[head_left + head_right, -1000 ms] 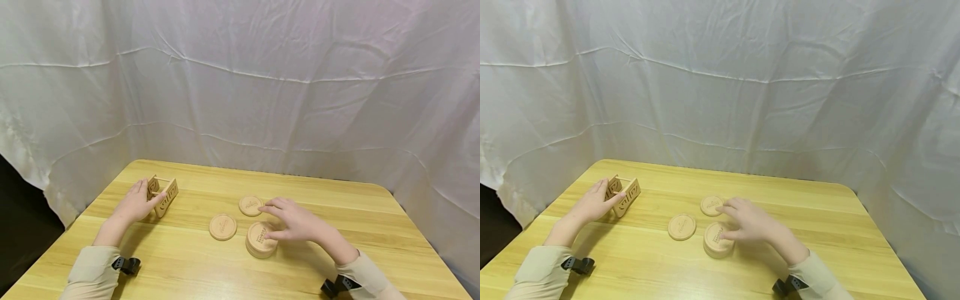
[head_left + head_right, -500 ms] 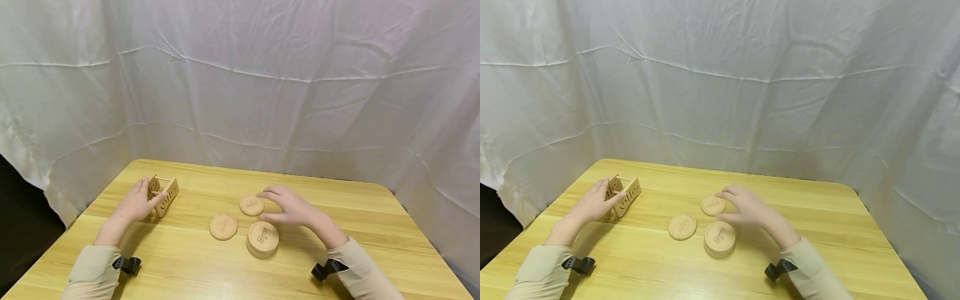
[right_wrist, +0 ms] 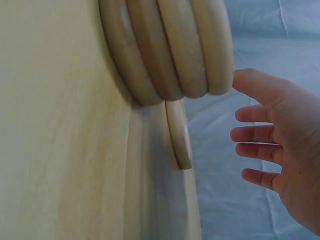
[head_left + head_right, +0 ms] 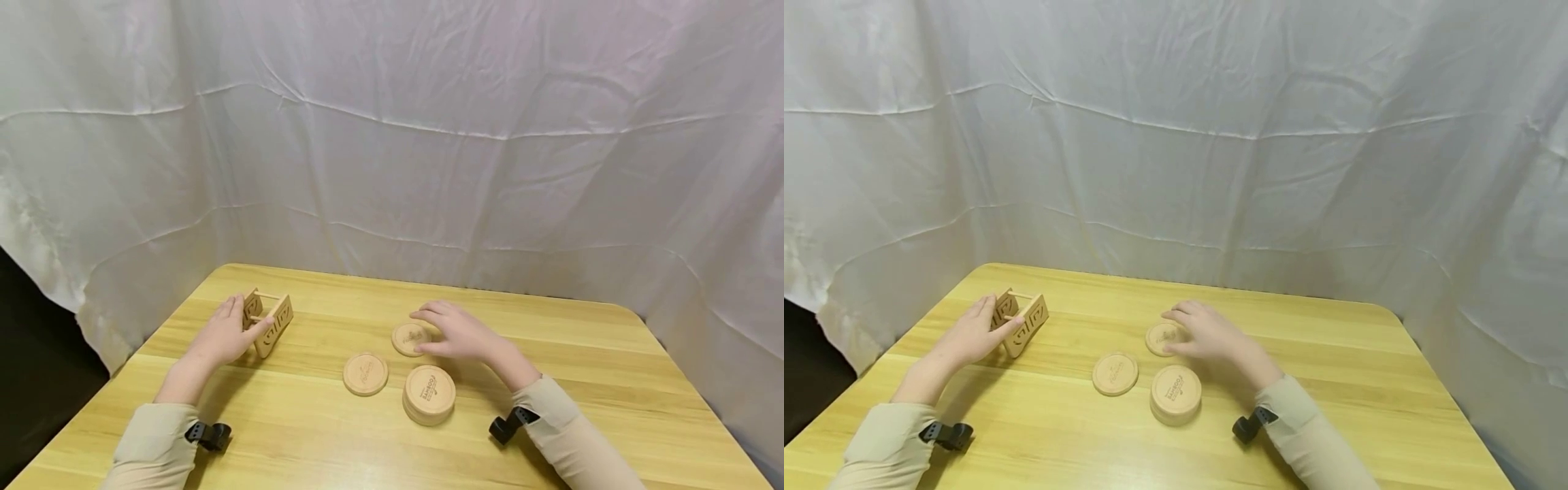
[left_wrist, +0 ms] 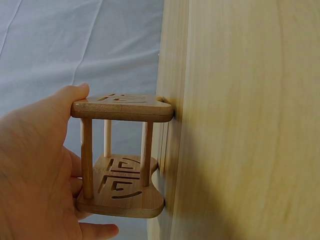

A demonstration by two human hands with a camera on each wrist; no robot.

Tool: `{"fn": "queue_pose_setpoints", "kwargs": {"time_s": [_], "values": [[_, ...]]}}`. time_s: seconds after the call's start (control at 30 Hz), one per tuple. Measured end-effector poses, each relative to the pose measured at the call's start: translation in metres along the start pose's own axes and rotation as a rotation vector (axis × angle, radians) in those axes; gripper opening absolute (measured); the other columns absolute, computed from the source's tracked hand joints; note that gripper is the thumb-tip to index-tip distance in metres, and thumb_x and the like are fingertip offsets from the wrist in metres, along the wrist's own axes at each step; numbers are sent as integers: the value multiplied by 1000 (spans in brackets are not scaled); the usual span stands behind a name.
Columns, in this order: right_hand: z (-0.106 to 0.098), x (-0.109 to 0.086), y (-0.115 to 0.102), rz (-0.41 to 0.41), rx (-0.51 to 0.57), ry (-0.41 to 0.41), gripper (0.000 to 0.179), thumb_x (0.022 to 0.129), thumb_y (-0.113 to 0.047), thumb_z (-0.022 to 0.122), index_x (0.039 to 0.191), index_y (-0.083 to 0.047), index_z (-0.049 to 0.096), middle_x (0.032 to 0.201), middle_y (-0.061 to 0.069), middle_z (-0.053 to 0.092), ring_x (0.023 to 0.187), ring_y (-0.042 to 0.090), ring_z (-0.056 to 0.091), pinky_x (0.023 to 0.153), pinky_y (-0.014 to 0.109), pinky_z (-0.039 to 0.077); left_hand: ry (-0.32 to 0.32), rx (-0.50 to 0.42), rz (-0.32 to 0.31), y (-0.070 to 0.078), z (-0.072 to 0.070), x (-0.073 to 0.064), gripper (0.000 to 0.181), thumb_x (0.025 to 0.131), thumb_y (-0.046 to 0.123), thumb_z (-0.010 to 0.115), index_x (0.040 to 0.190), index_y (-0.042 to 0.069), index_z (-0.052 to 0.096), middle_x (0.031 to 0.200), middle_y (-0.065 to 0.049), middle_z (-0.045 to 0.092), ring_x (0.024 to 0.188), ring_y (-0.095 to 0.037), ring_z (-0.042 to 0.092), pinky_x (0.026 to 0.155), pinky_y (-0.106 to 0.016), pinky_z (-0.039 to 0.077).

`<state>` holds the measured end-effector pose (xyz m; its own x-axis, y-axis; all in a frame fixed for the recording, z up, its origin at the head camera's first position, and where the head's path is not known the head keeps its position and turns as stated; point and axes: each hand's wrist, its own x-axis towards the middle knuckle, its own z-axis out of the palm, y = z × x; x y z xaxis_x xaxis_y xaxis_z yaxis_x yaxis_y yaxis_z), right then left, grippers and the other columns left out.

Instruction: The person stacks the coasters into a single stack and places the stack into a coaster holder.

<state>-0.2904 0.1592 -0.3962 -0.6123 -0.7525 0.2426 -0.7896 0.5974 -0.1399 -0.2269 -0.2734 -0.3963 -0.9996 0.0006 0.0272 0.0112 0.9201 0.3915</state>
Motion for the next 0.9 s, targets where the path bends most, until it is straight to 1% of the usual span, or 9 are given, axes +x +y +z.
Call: {"fn": "queue_pose_setpoints", "kwargs": {"time_s": [0.17, 0.4, 0.67, 0.9], "values": [[6, 7, 6, 32, 1, -46, 66, 85, -52, 67, 137, -13, 55, 134, 10, 58, 127, 28, 52, 112, 49, 41, 1, -3, -2, 0, -1, 0, 103, 96, 66, 37, 148, -17, 5, 152, -44, 7, 141, -59, 11, 118, -66, 14], [14, 15, 13, 42, 28, -95, 74, 82, -56, 69, 139, -11, 54, 135, 11, 56, 128, 28, 51, 113, 50, 38, 0, -4, -8, -1, -2, -1, 104, 95, 67, 36, 149, -16, 4, 152, -43, 6, 141, -59, 11, 118, -66, 13], [21, 16, 18, 65, 41, -159, 79, 80, -58, 71, 140, -10, 52, 137, 11, 54, 130, 28, 48, 114, 51, 36, -1, -7, -8, 1, -2, -2, 105, 95, 68, 36, 149, -16, 4, 153, -43, 6, 141, -59, 11, 118, -66, 14], [22, 17, 19, 60, 42, -185, 80, 78, -55, 73, 139, -7, 53, 136, 13, 55, 129, 30, 48, 112, 53, 37, 1, 3, -3, 2, -2, -3, 105, 95, 68, 36, 149, -16, 4, 153, -43, 7, 141, -59, 12, 117, -66, 14]]}}
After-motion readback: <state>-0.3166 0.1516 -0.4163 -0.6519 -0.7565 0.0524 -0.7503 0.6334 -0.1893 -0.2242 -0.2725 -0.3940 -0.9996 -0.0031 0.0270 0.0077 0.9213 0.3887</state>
